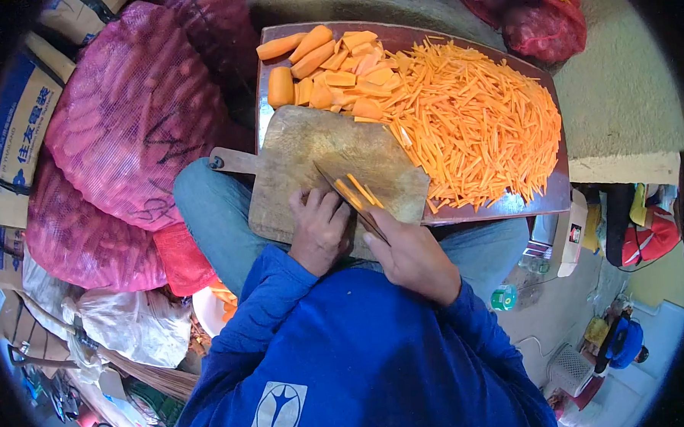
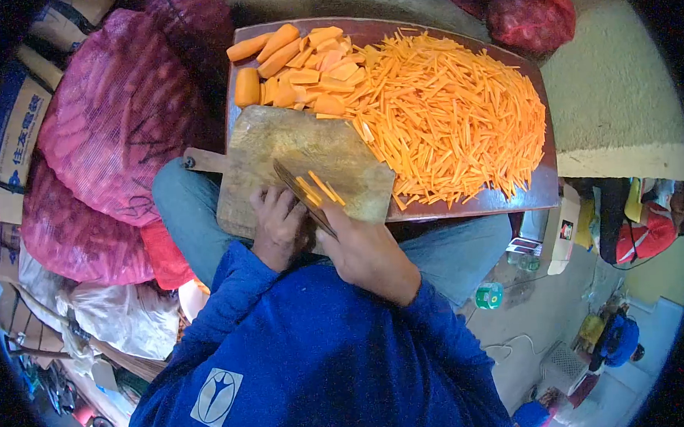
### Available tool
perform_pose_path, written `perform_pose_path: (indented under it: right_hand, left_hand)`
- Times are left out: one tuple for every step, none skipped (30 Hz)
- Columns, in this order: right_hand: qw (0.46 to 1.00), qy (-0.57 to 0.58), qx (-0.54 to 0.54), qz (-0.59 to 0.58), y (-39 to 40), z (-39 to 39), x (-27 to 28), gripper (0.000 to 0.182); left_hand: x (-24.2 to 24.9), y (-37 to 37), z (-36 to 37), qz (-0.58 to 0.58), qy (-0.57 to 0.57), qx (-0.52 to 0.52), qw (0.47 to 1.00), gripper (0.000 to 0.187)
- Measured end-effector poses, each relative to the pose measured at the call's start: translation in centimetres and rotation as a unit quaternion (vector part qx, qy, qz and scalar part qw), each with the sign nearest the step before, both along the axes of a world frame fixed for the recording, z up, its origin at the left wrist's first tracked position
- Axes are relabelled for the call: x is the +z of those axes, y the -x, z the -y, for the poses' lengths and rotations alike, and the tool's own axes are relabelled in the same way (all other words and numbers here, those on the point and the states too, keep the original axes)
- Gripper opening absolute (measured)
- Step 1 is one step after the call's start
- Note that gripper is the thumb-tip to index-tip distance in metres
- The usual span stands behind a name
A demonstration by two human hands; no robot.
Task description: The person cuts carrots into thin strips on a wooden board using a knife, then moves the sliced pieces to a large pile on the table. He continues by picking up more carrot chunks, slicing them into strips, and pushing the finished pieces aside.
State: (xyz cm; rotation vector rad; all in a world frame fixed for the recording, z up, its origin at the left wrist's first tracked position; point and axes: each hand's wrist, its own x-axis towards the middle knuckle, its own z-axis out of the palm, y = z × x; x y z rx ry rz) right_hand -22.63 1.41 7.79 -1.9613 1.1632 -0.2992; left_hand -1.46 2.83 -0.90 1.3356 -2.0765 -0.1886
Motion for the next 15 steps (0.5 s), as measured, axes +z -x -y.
perform_pose_path:
  right_hand:
    - [1.0, 0.005, 0.007, -0.002, -0.3, 0.4, -0.1, 0.043]
    - [1.0, 0.01, 0.015, -0.004, -0.5, 0.6, -0.1, 0.043]
    - [1.0, 0.012, 0.016, -0.003, -0.2, 0.4, 0.1, 0.043]
    - [1.0, 0.0, 0.009, 0.006, 0.4, -0.1, 0.4, 0.042]
    - [1.0, -0.012, 0.003, 0.015, 0.9, -0.6, 0.8, 0.041]
    - [1.0, -0.014, 0.009, 0.013, 1.3, -1.0, 1.3, 0.041]
    - [1.0, -0.015, 0.008, 0.002, 1.7, -1.5, 1.7, 0.04]
    - [1.0, -0.016, 0.004, -0.008, 1.8, -1.7, 1.9, 0.04]
    - [1.0, -0.017, 0.004, -0.009, 1.6, -1.6, 1.4, 0.04]
    - [1.0, -0.016, -0.005, 0.005, 1.1, -1.4, 0.5, 0.04]
    - [1.0, -0.013, -0.013, 0.019, 0.8, -1.1, -0.1, 0.04]
    - [1.0, -0.012, -0.016, 0.019, 0.4, -0.4, -0.2, 0.04]
    - [1.0, -0.001, -0.004, 0.013, -0.1, 0.3, -0.3, 0.04]
    - [1.0, 0.01, 0.007, 0.007, -0.4, 0.6, -0.4, 0.04]
    - [1.0, 0.012, 0.007, 0.008, -0.3, 0.6, 0.1, 0.04]
  left_hand:
    - [0.0, 0.0, 0.0, 0.008, -0.006, 0.005, 1.0, 0.041]
    - [-0.2, -0.1, 0.0, 0.01, -0.002, 0.004, 1.0, 0.041]
    - [-0.4, -0.1, 0.1, 0.004, 0.001, 0.004, 1.0, 0.04]
    - [-0.6, 0.0, 0.0, -0.002, 0.003, 0.008, 1.0, 0.04]
    - [-0.8, 0.0, -0.1, -0.003, 0.002, 0.013, 1.0, 0.04]
    - [-0.7, 0.0, 0.0, -0.006, 0.009, 0.012, 1.0, 0.039]
    - [-0.5, -0.1, 0.0, -0.009, 0.016, 0.01, 1.0, 0.038]
    - [-0.3, -0.2, 0.0, -0.01, 0.015, 0.013, 1.0, 0.038]
    - [0.2, -0.3, -0.1, -0.005, 0.001, 0.008, 1.0, 0.037]
    - [0.4, -0.3, 0.0, 0.0, -0.013, 0.001, 1.0, 0.037]
    - [0.1, -0.1, 0.1, -0.001, -0.013, -0.003, 1.0, 0.037]
    - [-0.3, 0.0, 0.3, -0.013, 0.006, -0.002, 1.0, 0.039]
    - [-0.6, -0.1, 0.3, -0.025, 0.025, -0.002, 0.999, 0.04]
    - [-0.7, -0.1, 0.2, -0.023, 0.025, -0.005, 0.999, 0.04]
    - [-0.7, -0.1, 0.2, -0.024, 0.03, -0.005, 0.999, 0.042]
